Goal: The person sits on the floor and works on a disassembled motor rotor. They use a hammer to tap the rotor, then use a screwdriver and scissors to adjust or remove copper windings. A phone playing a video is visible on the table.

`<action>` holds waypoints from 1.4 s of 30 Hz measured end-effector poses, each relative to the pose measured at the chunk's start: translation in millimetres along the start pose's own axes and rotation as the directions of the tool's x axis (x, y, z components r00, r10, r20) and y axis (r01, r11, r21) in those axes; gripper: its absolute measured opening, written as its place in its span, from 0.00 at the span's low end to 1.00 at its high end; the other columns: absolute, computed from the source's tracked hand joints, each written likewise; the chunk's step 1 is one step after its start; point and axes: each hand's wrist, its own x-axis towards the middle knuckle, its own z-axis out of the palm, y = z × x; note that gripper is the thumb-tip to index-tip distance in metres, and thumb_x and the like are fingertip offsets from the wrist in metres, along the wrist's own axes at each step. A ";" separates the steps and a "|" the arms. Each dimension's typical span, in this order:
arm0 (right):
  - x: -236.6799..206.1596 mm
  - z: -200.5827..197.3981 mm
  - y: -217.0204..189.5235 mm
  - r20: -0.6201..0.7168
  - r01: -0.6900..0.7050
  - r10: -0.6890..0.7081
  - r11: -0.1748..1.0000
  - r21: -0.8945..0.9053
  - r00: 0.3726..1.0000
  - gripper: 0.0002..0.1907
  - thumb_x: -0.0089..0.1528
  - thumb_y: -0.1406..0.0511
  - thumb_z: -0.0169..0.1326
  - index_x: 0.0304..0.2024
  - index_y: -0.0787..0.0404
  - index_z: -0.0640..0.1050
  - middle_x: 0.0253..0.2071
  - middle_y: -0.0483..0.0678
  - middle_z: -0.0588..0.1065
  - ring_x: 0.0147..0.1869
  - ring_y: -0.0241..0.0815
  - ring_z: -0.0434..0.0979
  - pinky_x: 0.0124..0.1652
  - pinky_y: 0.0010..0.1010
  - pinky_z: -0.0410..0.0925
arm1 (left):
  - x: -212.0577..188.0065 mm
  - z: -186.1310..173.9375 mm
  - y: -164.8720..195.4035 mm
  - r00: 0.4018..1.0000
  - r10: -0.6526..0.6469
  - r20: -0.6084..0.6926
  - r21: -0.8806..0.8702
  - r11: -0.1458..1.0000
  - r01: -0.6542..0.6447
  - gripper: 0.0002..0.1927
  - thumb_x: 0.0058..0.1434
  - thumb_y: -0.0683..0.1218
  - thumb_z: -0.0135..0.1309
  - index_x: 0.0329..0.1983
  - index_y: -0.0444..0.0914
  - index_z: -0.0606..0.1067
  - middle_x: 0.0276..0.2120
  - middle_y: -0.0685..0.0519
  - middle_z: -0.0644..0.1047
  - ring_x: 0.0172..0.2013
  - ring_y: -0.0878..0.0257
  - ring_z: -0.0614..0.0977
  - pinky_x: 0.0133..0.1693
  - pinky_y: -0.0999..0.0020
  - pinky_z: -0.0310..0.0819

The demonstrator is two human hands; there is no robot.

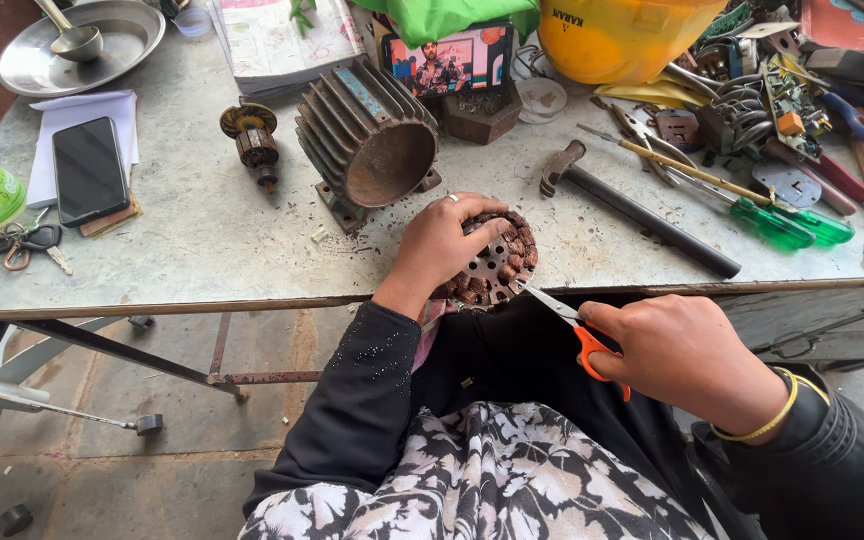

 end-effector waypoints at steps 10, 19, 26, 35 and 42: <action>2.1 7.2 0.4 -0.037 0.014 -0.014 1.000 0.023 0.999 0.23 0.55 0.52 0.55 0.52 0.44 0.79 0.22 0.53 0.77 0.31 0.55 0.80 0.30 0.47 0.71 | -3.0 0.0 1.6 1.000 0.012 -0.004 0.004 1.000 -0.012 0.16 0.59 0.57 0.60 0.46 0.47 0.84 0.47 0.54 0.83 0.47 0.56 0.84 0.47 0.63 0.77; 1.6 2.2 2.6 -0.080 0.025 -0.023 1.000 0.016 0.997 0.26 0.53 0.51 0.57 0.53 0.46 0.79 0.24 0.53 0.77 0.31 0.55 0.80 0.30 0.47 0.71 | -2.1 -1.8 4.8 1.000 0.006 0.006 0.005 1.000 -0.006 0.16 0.60 0.58 0.59 0.46 0.47 0.84 0.46 0.55 0.84 0.46 0.57 0.84 0.46 0.63 0.77; -1.5 1.3 1.4 0.012 -0.012 0.011 1.000 0.024 1.000 0.25 0.54 0.50 0.56 0.55 0.43 0.78 0.24 0.52 0.77 0.32 0.54 0.81 0.32 0.46 0.71 | -1.9 -0.9 3.7 1.000 0.010 0.005 0.000 1.000 -0.010 0.17 0.60 0.58 0.59 0.46 0.47 0.84 0.47 0.56 0.84 0.47 0.58 0.84 0.46 0.64 0.77; 3.1 4.6 -1.7 0.021 0.001 -0.002 1.000 0.022 1.000 0.24 0.55 0.50 0.57 0.52 0.45 0.79 0.22 0.52 0.77 0.33 0.54 0.81 0.32 0.46 0.71 | -2.3 -0.2 3.6 1.000 0.003 0.011 -0.003 1.000 -0.003 0.16 0.60 0.58 0.59 0.46 0.47 0.84 0.48 0.56 0.83 0.47 0.59 0.84 0.47 0.64 0.77; 7.3 8.3 -4.0 -0.081 0.047 -0.048 0.999 -0.020 0.996 0.24 0.53 0.51 0.59 0.50 0.51 0.78 0.23 0.51 0.77 0.29 0.53 0.81 0.29 0.45 0.71 | -1.7 -0.8 4.0 1.000 0.011 0.002 0.001 1.000 -0.011 0.16 0.60 0.57 0.60 0.46 0.47 0.84 0.48 0.56 0.83 0.47 0.58 0.84 0.47 0.64 0.78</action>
